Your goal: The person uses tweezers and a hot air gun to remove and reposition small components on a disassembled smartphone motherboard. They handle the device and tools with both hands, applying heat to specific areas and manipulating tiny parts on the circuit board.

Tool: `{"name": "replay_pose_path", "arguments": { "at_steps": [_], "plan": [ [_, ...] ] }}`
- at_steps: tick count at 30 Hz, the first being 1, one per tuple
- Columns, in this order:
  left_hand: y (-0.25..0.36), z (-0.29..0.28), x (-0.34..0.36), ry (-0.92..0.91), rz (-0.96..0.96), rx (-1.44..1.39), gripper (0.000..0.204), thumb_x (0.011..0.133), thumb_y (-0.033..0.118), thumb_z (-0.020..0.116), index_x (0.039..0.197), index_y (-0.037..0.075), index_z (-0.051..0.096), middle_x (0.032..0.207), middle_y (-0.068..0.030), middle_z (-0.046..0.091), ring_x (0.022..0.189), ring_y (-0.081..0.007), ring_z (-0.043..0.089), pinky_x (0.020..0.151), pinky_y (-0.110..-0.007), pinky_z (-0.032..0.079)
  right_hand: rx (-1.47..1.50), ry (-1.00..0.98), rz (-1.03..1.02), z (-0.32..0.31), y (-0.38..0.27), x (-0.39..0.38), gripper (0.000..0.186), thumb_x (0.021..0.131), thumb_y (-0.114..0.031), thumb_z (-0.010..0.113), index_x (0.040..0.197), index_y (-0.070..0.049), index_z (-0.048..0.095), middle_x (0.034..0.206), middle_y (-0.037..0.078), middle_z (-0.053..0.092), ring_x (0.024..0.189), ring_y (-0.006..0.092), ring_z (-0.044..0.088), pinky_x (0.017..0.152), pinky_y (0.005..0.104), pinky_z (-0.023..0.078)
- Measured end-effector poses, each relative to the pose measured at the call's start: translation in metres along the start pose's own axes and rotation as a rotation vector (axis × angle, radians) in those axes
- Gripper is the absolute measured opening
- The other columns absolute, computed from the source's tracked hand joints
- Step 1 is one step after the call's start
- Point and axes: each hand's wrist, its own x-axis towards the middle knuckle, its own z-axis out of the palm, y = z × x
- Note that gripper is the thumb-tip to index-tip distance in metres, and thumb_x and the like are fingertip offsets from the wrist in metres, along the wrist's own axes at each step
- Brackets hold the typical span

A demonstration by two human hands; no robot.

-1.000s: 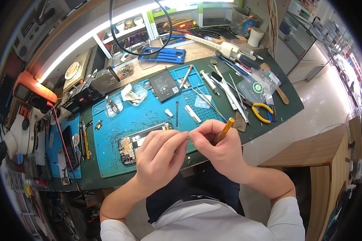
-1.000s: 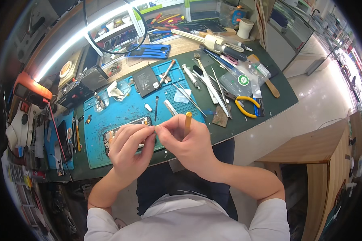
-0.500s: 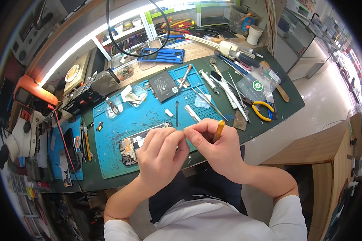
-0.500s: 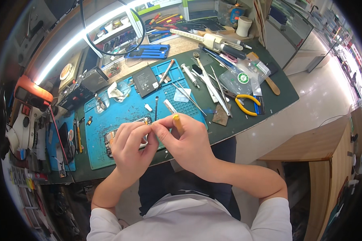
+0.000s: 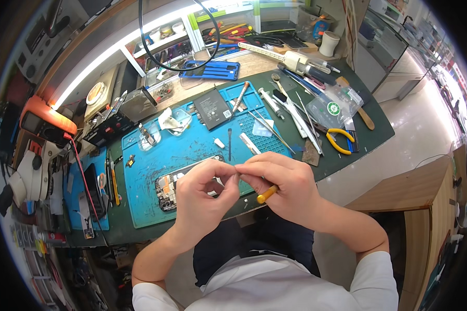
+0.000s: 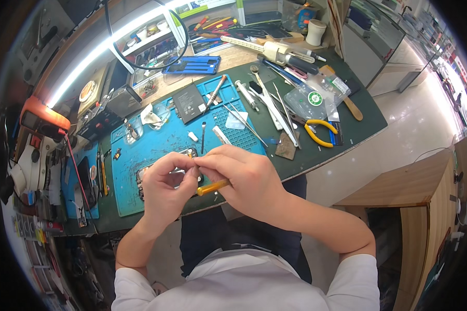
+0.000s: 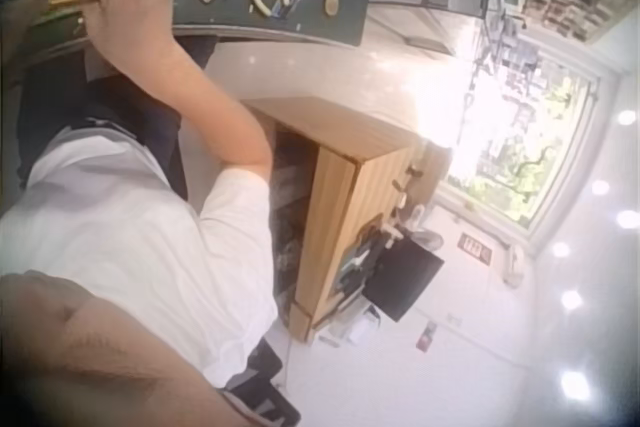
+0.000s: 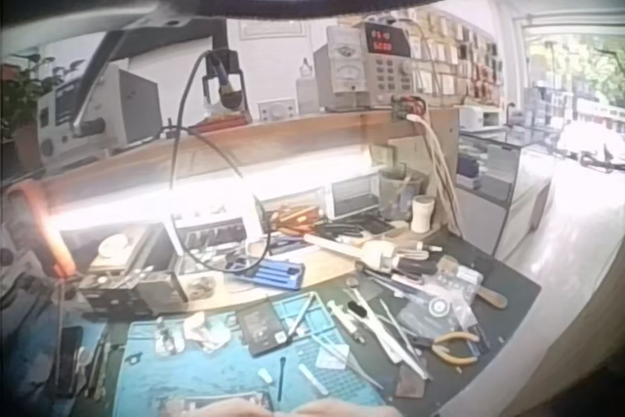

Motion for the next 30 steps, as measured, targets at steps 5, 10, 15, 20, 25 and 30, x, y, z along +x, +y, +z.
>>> {"name": "replay_pose_path", "arguments": {
  "at_steps": [5, 10, 15, 20, 25, 30],
  "plan": [
    [0.001, 0.002, -0.002, -0.006, 0.06, 0.061, 0.009, 0.089, -0.007, 0.073, 0.097, -0.001, 0.073, 0.087, -0.0049, 0.071, 0.076, -0.0069, 0.066, 0.061, -0.022, 0.056, -0.058, -0.008, -0.041, 0.0, -0.002, 0.0, 0.034, 0.082, 0.003, 0.079, 0.115, -0.002, 0.072, 0.103, 0.012, 0.074, 0.087, 0.0306, 0.074, 0.072, 0.0376, 0.062],
    [0.0, 0.004, -0.004, -0.005, 0.024, 0.034, 0.009, 0.089, -0.006, 0.073, 0.097, -0.001, 0.073, 0.087, -0.005, 0.07, 0.077, -0.0072, 0.066, 0.063, -0.023, 0.058, -0.044, -0.029, 0.024, -0.003, -0.006, 0.0, 0.025, 0.085, 0.0, 0.079, 0.109, -0.003, 0.071, 0.1, 0.012, 0.073, 0.084, 0.0319, 0.074, 0.07, 0.0382, 0.061],
    [0.003, 0.002, -0.005, -0.048, -0.066, -0.045, 0.008, 0.09, -0.005, 0.072, 0.098, -0.002, 0.072, 0.09, -0.0044, 0.071, 0.081, -0.0059, 0.066, 0.066, -0.023, 0.059, 0.029, -0.059, 0.095, -0.005, -0.001, 0.004, 0.013, 0.093, -0.002, 0.077, 0.105, -0.002, 0.073, 0.093, 0.011, 0.072, 0.077, 0.0248, 0.069, 0.066, 0.0336, 0.055],
    [0.01, -0.005, -0.005, -0.13, -0.247, -0.17, 0.006, 0.094, -0.004, 0.069, 0.099, -0.003, 0.072, 0.095, -0.0029, 0.071, 0.083, -0.0046, 0.066, 0.066, -0.022, 0.059, 0.164, -0.134, 0.308, -0.013, -0.005, 0.005, 0.008, 0.102, -0.007, 0.071, 0.105, -0.001, 0.075, 0.088, 0.002, 0.07, 0.068, 0.0061, 0.055, 0.06, 0.0236, 0.045],
    [0.009, -0.009, -0.003, -0.201, -0.32, -0.279, 0.007, 0.098, -0.001, 0.068, 0.104, -0.005, 0.07, 0.099, -0.003, 0.07, 0.079, -0.0049, 0.066, 0.067, -0.021, 0.059, 0.286, -0.201, 0.502, -0.016, -0.011, 0.008, 0.014, 0.106, -0.011, 0.066, 0.108, 0.001, 0.074, 0.089, -0.001, 0.067, 0.074, 0.0029, 0.052, 0.064, 0.0236, 0.045],
    [0.004, -0.007, -0.002, -0.21, -0.343, -0.331, 0.008, 0.101, 0.002, 0.068, 0.105, -0.004, 0.069, 0.1, -0.004, 0.068, 0.078, -0.0063, 0.067, 0.067, -0.022, 0.06, 0.384, -0.212, 0.609, -0.017, -0.012, 0.008, 0.018, 0.108, -0.014, 0.064, 0.111, 0.001, 0.074, 0.088, 0.0, 0.066, 0.077, 0.0033, 0.054, 0.069, 0.0236, 0.046]
  ]
}}
